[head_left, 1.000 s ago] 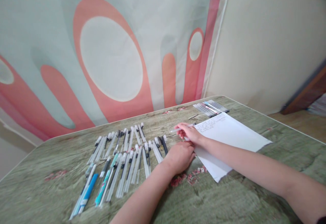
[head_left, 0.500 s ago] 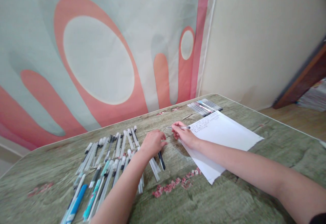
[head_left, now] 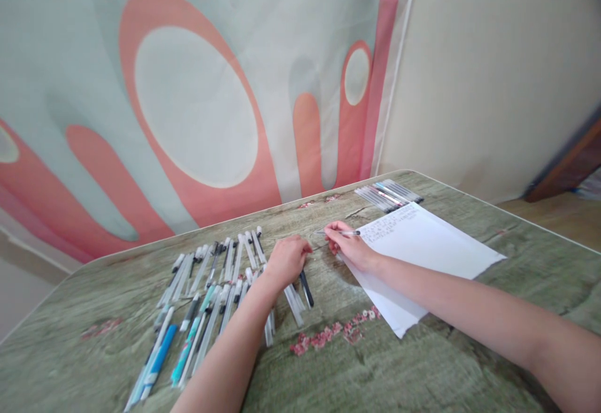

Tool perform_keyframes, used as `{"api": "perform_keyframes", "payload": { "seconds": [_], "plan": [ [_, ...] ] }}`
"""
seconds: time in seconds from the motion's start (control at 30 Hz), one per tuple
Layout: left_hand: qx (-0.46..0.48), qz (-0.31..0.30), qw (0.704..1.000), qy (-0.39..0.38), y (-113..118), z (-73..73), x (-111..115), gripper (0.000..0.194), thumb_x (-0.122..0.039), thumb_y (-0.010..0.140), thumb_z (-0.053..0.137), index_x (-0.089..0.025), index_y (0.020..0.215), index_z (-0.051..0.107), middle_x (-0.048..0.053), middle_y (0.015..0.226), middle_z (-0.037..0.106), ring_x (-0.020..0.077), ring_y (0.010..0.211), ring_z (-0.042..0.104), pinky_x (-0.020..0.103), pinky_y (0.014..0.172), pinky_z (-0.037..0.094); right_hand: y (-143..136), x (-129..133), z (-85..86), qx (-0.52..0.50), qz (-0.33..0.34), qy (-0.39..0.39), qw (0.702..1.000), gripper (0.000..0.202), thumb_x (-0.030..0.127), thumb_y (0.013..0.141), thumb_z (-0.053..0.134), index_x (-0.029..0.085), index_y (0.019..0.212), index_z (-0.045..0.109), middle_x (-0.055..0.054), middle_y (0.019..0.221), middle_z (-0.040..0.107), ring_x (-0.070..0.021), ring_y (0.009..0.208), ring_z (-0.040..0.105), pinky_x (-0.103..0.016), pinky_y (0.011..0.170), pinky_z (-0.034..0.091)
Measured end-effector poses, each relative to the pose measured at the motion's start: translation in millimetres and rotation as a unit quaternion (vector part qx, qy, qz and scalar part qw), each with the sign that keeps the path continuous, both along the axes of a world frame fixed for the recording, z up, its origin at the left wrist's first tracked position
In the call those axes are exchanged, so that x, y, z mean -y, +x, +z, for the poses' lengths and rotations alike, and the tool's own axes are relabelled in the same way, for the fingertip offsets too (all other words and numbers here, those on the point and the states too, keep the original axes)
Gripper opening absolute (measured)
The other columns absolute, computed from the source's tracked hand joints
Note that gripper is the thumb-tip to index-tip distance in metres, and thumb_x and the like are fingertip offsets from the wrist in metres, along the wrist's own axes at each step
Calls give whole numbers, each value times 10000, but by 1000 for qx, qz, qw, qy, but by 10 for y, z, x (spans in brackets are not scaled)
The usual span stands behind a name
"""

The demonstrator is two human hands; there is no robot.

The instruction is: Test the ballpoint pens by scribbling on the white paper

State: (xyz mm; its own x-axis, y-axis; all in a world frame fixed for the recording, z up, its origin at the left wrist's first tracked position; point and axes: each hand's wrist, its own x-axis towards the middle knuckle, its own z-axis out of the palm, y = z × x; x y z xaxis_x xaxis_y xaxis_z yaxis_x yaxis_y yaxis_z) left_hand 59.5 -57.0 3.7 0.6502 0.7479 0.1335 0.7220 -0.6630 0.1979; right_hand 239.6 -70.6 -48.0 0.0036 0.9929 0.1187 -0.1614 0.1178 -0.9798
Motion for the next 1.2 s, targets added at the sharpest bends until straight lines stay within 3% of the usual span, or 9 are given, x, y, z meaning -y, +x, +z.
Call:
{"api": "perform_keyframes", "payload": {
  "seconds": [0.2, 0.67, 0.77, 0.87, 1.0, 1.2],
  "plan": [
    [-10, -6, 1000, -1, 32, 29, 60, 142, -188, 760, 499, -188, 819, 627, 49, 840, 619, 178, 842, 558, 286, 777, 396, -4, 8, -8, 1, 5, 6, 1000, 253, 450, 733, 554, 207, 792, 517, 38, 639, 526, -79, 500, 452, -211, 465, 368],
    [-46, 34, 997, 51, 139, -121, 155, 132, -272, 792, 487, -178, 788, 579, 76, 844, 576, 218, 872, 524, 354, 779, 378, -9, 20, 26, 17, 3, 2, 1000, 233, 440, 739, 555, 211, 771, 530, 40, 605, 516, -80, 485, 451, -217, 464, 367],
    [-16, 42, 998, 51, 167, -110, 164, 123, -245, 808, 457, -166, 815, 552, 84, 873, 573, 213, 882, 520, 357, 796, 377, -13, 20, 24, 7, 1, -2, 1000, 235, 443, 731, 560, 212, 766, 533, 35, 629, 527, -79, 490, 451, -218, 460, 369],
    [91, 62, 994, 18, 186, -116, 127, 127, -208, 826, 410, -163, 846, 527, 66, 851, 583, 179, 827, 535, 320, 764, 397, -14, 22, 17, -13, 2, 3, 1000, 217, 423, 725, 572, 214, 775, 539, 34, 651, 536, -80, 500, 451, -221, 463, 370],
    [267, 108, 955, -66, 170, -208, 12, 121, -228, 809, 430, -165, 816, 533, 25, 737, 592, 135, 691, 544, 265, 672, 419, 2, 21, 14, -47, 14, -2, 999, 198, 345, 691, 625, 218, 821, 545, 57, 555, 501, -80, 476, 431, -217, 458, 349],
    [471, 154, 849, -185, 98, -351, -133, 180, -288, 696, 583, -136, 791, 567, 23, 719, 605, 108, 650, 553, 231, 640, 431, 48, -16, 55, -152, 25, -65, 986, 234, 320, 649, 667, 203, 819, 557, 30, 664, 580, -54, 448, 420, -196, 421, 296]
  ]
}}
